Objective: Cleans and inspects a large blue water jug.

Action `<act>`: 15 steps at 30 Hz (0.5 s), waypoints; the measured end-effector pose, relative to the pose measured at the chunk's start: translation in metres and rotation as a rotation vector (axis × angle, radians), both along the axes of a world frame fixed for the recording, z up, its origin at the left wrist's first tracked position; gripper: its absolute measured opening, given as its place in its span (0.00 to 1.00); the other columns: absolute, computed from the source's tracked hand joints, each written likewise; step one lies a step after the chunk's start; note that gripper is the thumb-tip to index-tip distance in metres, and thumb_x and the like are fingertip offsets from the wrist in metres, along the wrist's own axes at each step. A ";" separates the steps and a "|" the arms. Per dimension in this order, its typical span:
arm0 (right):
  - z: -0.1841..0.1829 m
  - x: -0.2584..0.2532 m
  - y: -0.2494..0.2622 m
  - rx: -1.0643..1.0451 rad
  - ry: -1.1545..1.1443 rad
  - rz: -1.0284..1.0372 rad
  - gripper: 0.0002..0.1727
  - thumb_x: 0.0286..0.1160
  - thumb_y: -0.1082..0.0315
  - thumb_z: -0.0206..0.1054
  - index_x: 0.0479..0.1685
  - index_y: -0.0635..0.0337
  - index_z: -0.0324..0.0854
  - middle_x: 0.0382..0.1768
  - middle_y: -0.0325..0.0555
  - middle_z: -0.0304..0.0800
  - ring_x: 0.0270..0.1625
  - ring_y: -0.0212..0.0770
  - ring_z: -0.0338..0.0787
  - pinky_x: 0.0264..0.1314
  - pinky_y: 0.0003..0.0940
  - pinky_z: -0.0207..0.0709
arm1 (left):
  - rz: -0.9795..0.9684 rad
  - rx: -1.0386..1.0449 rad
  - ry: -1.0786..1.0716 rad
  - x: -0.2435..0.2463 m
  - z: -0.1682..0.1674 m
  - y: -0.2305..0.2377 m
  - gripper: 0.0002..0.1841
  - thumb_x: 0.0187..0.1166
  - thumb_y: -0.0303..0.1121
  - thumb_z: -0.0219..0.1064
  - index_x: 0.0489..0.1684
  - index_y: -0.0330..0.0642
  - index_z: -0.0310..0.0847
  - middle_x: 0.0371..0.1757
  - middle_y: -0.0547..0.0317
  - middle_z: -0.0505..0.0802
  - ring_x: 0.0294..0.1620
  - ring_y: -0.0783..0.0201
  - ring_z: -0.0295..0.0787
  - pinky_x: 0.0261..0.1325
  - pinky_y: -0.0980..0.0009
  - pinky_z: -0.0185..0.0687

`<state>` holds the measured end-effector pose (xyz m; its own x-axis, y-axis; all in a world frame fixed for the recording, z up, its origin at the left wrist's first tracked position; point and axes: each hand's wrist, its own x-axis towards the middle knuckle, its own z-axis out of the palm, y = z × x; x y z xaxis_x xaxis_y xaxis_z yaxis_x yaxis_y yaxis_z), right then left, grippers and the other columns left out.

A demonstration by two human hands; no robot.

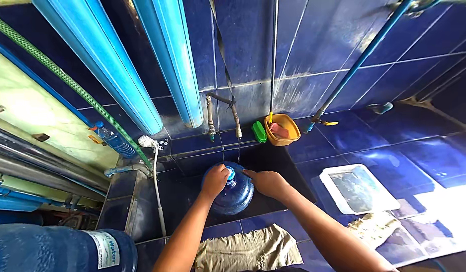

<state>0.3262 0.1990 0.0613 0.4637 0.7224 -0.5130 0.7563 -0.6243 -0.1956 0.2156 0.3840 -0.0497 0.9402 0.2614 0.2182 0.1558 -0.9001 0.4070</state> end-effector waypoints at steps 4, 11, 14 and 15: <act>-0.038 0.022 -0.030 0.304 0.267 -0.187 0.29 0.94 0.55 0.50 0.94 0.34 0.56 0.62 0.58 0.89 0.57 0.56 0.91 0.67 0.58 0.78 | 0.132 -0.098 0.190 0.007 0.019 0.001 0.17 0.90 0.34 0.53 0.57 0.30 0.85 0.61 0.38 0.89 0.66 0.45 0.87 0.72 0.51 0.79; -0.083 0.013 -0.039 0.842 0.585 -0.373 0.26 0.90 0.66 0.53 0.87 0.55 0.68 0.49 0.44 0.89 0.40 0.31 0.85 0.49 0.30 0.80 | 0.845 -1.591 -0.576 -0.003 -0.028 0.012 0.16 0.94 0.31 0.48 0.70 0.28 0.68 0.47 0.46 0.84 0.38 0.60 0.88 0.45 0.65 0.89; -0.111 0.003 -0.022 0.755 0.330 -0.041 0.28 0.89 0.61 0.56 0.89 0.47 0.68 0.71 0.53 0.87 0.72 0.52 0.87 0.80 0.56 0.71 | 0.870 -1.735 -0.617 -0.023 -0.042 0.014 0.21 0.94 0.38 0.43 0.76 0.32 0.65 0.62 0.38 0.85 0.50 0.48 0.91 0.48 0.54 0.89; -0.121 -0.001 -0.014 0.705 0.214 0.051 0.30 0.89 0.58 0.57 0.91 0.45 0.65 0.64 0.57 0.91 0.68 0.58 0.88 0.77 0.62 0.71 | 0.850 -1.742 -0.590 -0.028 -0.046 0.016 0.22 0.92 0.38 0.41 0.74 0.32 0.67 0.66 0.36 0.85 0.54 0.45 0.91 0.50 0.52 0.88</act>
<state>0.3255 0.1849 -0.0600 0.3628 0.9319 0.0057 0.6813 -0.2610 -0.6839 0.1874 0.3998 -0.0956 0.4123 0.7404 -0.5309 -0.2054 0.6433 0.7375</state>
